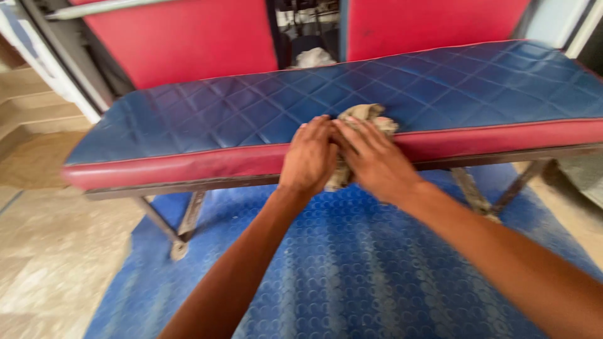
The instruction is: The recorder cleans the interior seats and floor of an auto-rickshaw using a cloth.
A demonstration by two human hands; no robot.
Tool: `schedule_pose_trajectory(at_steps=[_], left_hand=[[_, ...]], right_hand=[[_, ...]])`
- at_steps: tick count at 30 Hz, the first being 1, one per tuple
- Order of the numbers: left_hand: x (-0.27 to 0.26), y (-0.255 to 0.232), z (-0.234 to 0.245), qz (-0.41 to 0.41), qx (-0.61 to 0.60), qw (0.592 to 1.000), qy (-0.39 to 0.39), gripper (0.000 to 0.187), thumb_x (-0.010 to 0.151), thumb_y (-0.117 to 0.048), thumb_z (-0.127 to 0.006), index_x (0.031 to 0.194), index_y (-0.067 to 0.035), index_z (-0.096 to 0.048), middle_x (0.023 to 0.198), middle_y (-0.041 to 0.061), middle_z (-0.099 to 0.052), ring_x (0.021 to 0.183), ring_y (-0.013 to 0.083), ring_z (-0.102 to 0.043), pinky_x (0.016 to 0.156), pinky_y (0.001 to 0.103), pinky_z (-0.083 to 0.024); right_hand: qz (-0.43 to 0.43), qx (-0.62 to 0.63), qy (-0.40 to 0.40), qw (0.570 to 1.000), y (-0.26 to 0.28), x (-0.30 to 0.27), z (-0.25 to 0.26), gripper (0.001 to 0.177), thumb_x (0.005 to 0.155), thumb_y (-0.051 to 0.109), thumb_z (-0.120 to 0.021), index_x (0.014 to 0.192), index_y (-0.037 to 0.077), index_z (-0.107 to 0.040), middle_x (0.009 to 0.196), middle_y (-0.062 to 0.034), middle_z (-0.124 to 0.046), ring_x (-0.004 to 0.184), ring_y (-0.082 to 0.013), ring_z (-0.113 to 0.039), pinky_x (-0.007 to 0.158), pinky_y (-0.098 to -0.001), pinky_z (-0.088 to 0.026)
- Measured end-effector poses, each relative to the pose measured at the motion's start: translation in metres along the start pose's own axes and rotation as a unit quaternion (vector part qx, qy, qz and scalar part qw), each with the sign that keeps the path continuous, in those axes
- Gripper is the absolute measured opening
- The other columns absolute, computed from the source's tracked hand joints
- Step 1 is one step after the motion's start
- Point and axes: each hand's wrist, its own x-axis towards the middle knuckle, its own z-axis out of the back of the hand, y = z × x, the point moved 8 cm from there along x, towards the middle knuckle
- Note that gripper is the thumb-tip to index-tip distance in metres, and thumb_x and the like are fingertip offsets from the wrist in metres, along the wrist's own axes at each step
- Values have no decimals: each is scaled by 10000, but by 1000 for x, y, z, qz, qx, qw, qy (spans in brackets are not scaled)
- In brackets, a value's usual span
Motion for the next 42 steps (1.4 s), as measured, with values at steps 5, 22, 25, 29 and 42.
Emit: schedule_pose_trajectory(at_steps=[5, 22, 25, 29, 42], left_hand=[[8, -15, -6, 9, -17, 1000, -10, 463, 982, -177, -492, 1389, 36, -553, 1483, 217, -547, 1433, 361, -461, 1231, 485, -300], [33, -64, -57, -54, 66, 995, 47, 472, 1061, -288, -478, 1517, -167, -473, 1588, 113, -431, 1497, 331, -348, 1217, 628, -179], [36, -76, -69, -84, 81, 992, 54, 491, 1063, -296, -450, 1532, -151, -447, 1601, 102, -435, 1503, 311, -360, 1229, 615, -195], [35, -92, -70, -91, 118, 988, 51, 554, 1033, -351, -454, 1531, -109, -441, 1597, 133, -419, 1499, 323, -349, 1219, 617, -201], [70, -192, -138, -92, 132, 981, 107, 661, 993, -567, -458, 1567, -265, -327, 1649, 84, -297, 1538, 300, -255, 1220, 666, -166]], right_hand=[[22, -68, -3, 997, -27, -26, -5, 574, 897, 123, -611, 1441, 11, -466, 1542, -211, -461, 1444, -371, -451, 1216, -512, -372], [-186, -113, -65, 974, -100, -109, 23, 664, 905, -101, -504, 1560, -39, -422, 1604, -278, -407, 1514, -454, -383, 1265, -605, -283], [-146, -71, -72, 984, -82, -89, 14, 616, 958, -86, -520, 1564, -33, -423, 1604, -251, -417, 1509, -442, -394, 1265, -599, -300], [-89, -72, -61, 992, -94, -109, 11, 626, 965, -76, -563, 1571, 15, -440, 1593, -237, -433, 1488, -427, -415, 1251, -598, -331], [-306, -152, -44, 939, -201, -252, 38, 791, 990, 20, -641, 1693, -33, -280, 1706, -320, -185, 1601, -516, -199, 1307, -634, -199]])
